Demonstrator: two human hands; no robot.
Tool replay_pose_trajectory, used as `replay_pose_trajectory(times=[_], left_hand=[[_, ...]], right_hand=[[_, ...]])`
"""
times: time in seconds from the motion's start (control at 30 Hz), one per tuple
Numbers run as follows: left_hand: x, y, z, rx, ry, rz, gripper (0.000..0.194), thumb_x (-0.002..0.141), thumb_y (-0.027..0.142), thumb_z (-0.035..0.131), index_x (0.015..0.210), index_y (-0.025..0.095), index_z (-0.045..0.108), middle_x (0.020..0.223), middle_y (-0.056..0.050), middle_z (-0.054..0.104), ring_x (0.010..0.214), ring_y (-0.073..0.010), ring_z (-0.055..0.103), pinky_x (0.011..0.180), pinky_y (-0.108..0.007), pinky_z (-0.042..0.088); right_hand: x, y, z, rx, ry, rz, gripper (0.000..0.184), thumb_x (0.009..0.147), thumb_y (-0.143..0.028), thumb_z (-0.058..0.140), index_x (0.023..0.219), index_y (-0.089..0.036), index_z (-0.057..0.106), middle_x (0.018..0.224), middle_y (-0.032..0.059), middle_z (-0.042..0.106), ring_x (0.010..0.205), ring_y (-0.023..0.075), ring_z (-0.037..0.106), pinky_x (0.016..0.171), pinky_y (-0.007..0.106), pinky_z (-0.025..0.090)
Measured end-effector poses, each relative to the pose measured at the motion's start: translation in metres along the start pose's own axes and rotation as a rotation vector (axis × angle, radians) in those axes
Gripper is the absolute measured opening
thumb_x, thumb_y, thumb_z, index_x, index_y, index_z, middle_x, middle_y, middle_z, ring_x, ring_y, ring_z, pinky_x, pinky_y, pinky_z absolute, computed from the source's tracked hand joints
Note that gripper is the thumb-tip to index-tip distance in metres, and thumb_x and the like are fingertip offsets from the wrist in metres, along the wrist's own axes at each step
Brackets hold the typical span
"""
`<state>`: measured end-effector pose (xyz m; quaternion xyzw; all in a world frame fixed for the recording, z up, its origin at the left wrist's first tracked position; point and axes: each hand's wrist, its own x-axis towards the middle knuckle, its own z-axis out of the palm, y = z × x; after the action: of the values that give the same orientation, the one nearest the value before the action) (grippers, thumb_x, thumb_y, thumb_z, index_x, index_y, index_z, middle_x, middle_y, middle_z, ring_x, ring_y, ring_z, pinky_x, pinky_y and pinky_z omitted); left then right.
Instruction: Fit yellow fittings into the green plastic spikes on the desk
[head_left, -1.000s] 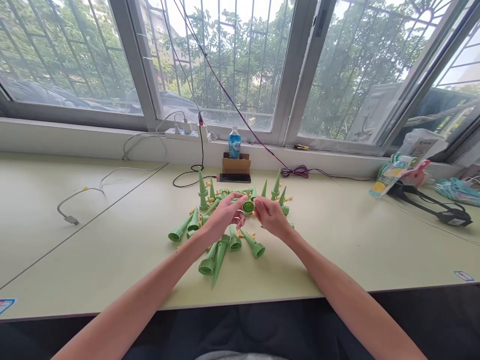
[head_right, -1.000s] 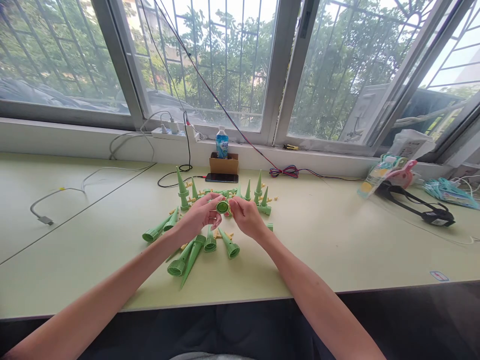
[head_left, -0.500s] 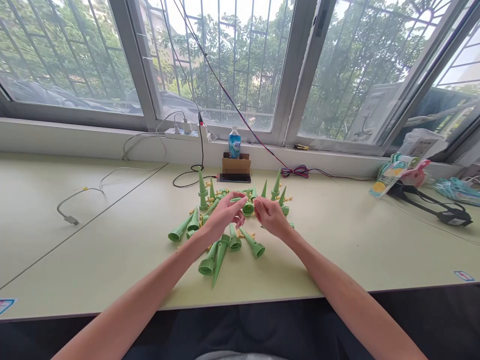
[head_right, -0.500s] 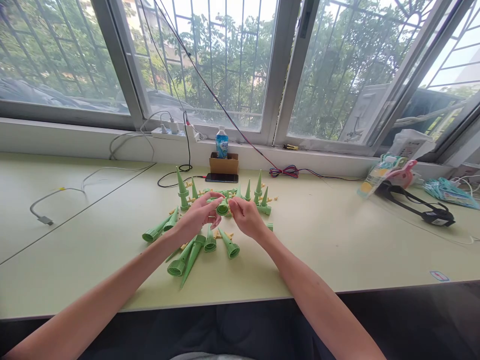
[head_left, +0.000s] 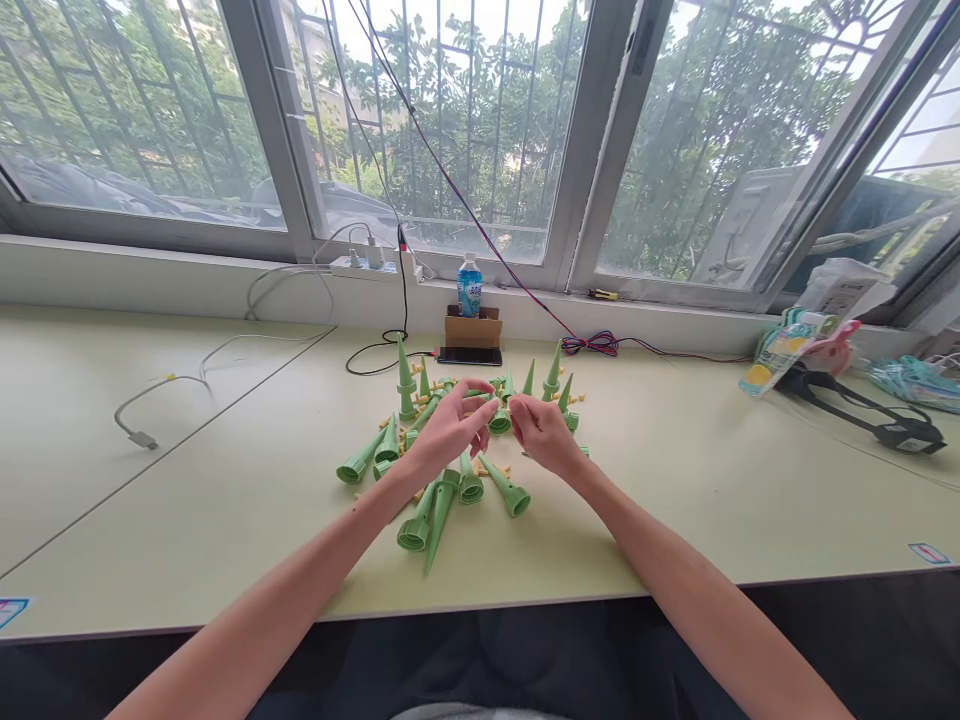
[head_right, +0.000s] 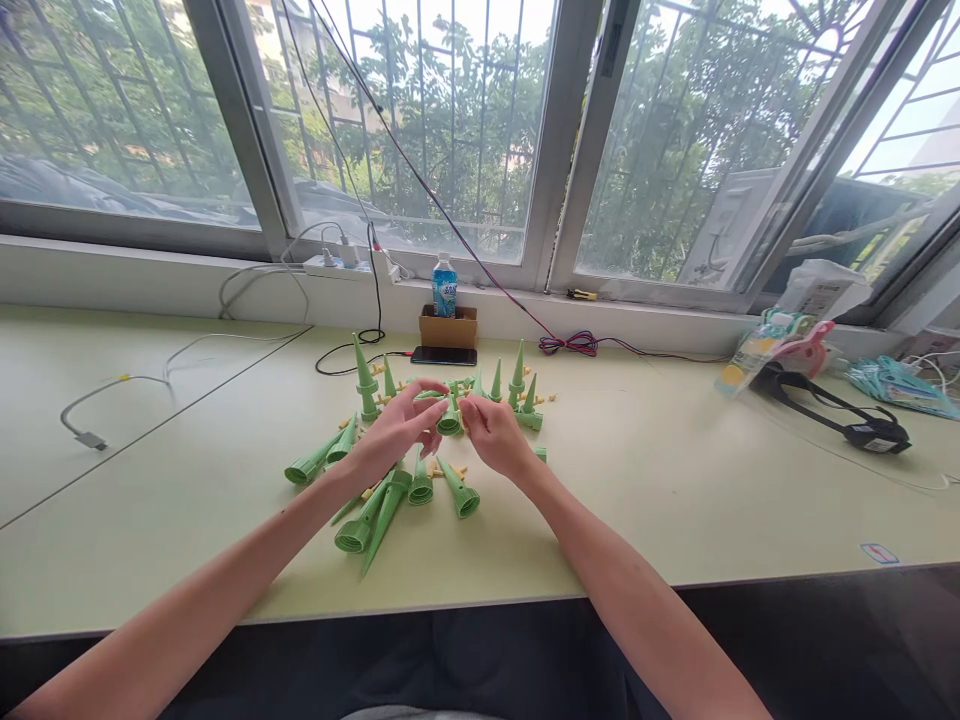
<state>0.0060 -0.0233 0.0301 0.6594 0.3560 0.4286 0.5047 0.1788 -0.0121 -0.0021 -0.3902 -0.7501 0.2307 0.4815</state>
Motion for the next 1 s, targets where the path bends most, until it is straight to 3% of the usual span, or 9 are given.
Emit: replay_pose_trajectory(times=[0.33,0.43,0.53,0.83,1.0], left_hand=[[-0.003,-0.008,0.005,0.319,0.051,0.259,0.036,0.088,0.039,0.060,0.119,0.025,0.049,0.099,-0.004,0.059,0.051,-0.0069,0.050,0.051,-0.022,0.041],[-0.005,-0.008,0.006,0.385,0.057,0.320,0.035,0.087,0.034,0.060,0.120,0.026,0.052,0.095,-0.004,0.060,0.050,-0.0074,0.048,0.052,-0.022,0.038],[-0.005,-0.008,0.006,0.418,0.053,0.339,0.035,0.086,0.031,0.061,0.119,0.025,0.055,0.089,-0.002,0.061,0.049,-0.0076,0.046,0.053,-0.022,0.037],[-0.005,-0.008,0.008,0.452,0.111,0.366,0.045,0.088,0.035,0.060,0.129,0.028,0.044,0.108,-0.005,0.063,0.048,-0.0060,0.046,0.052,-0.021,0.036],[-0.004,-0.006,0.010,0.351,0.221,0.334,0.047,0.083,0.043,0.066,0.124,0.026,0.049,0.109,-0.005,0.062,0.048,-0.0052,0.048,0.049,-0.020,0.036]], right_hand=[[0.002,0.004,0.000,0.023,0.023,0.048,0.055,0.095,-0.061,0.036,0.058,-0.021,0.038,0.047,-0.0024,0.040,0.044,0.0100,0.035,0.045,0.026,0.028],[0.001,0.005,0.001,0.013,0.021,0.052,0.058,0.095,-0.062,0.036,0.054,-0.021,0.038,0.045,-0.0019,0.040,0.043,0.0101,0.035,0.044,0.026,0.027],[0.001,0.006,0.001,-0.002,0.023,0.046,0.059,0.095,-0.062,0.035,0.054,-0.020,0.038,0.045,-0.0016,0.040,0.043,0.0103,0.036,0.045,0.026,0.028],[0.003,0.001,0.001,-0.048,0.105,0.028,0.055,0.097,-0.059,0.034,0.059,-0.020,0.041,0.049,-0.0015,0.044,0.047,0.0107,0.038,0.049,0.026,0.030],[0.003,0.000,0.000,-0.029,0.170,0.042,0.054,0.096,-0.060,0.035,0.059,-0.020,0.039,0.050,-0.0016,0.044,0.048,0.0110,0.039,0.049,0.025,0.032]])
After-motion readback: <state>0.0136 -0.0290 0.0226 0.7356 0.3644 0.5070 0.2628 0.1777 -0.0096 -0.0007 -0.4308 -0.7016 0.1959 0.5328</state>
